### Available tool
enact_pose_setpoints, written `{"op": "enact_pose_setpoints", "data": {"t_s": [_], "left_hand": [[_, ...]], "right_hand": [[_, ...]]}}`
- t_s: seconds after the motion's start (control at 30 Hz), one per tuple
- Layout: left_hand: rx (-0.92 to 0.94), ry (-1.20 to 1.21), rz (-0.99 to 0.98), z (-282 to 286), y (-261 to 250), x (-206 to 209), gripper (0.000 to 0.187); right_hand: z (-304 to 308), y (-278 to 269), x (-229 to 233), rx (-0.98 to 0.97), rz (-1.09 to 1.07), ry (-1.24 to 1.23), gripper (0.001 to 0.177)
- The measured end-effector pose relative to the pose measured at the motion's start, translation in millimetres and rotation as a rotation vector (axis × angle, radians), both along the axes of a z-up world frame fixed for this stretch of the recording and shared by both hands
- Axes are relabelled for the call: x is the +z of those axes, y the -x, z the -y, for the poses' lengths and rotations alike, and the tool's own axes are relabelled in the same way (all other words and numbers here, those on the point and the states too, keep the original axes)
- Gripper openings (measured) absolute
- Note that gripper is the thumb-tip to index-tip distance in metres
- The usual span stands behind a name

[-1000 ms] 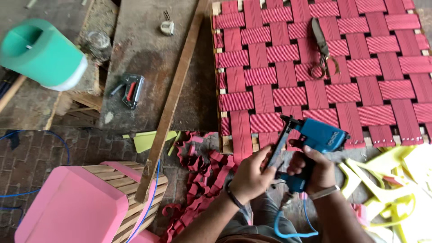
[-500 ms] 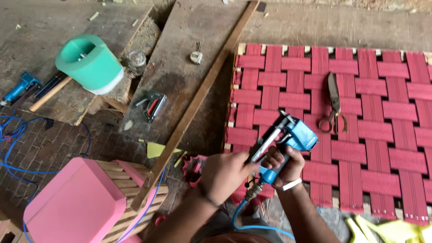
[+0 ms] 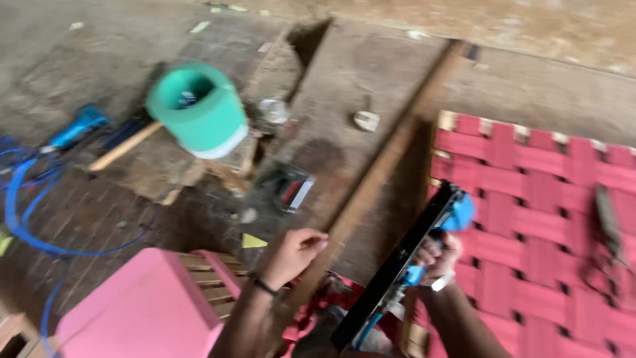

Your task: The person weaves red straps into a wooden frame using a staple gun to secure them. They repeatedly pull, align, and staple the straps, creating a woven pattern on the frame.

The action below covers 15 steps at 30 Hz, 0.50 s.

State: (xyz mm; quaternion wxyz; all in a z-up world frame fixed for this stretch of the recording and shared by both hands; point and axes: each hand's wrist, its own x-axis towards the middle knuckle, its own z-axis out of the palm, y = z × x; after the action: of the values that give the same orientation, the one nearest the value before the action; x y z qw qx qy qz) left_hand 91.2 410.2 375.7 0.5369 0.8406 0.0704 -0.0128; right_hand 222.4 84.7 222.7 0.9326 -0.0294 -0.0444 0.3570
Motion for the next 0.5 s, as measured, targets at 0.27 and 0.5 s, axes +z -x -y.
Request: {"op": "enact_pose_setpoints", "data": {"t_s": [0.27,0.5], "left_hand": [[0.519,-0.261,0.117,-241,-83,-33,0.016],[0.582,-0.687,0.270,-431,-247,-38,0.015]], "right_hand": [[-60,-59,-88,-0.092,-0.010,0.083,0.034],[-94,-61,-77,0.063,0.040,0.034,0.052]]}}
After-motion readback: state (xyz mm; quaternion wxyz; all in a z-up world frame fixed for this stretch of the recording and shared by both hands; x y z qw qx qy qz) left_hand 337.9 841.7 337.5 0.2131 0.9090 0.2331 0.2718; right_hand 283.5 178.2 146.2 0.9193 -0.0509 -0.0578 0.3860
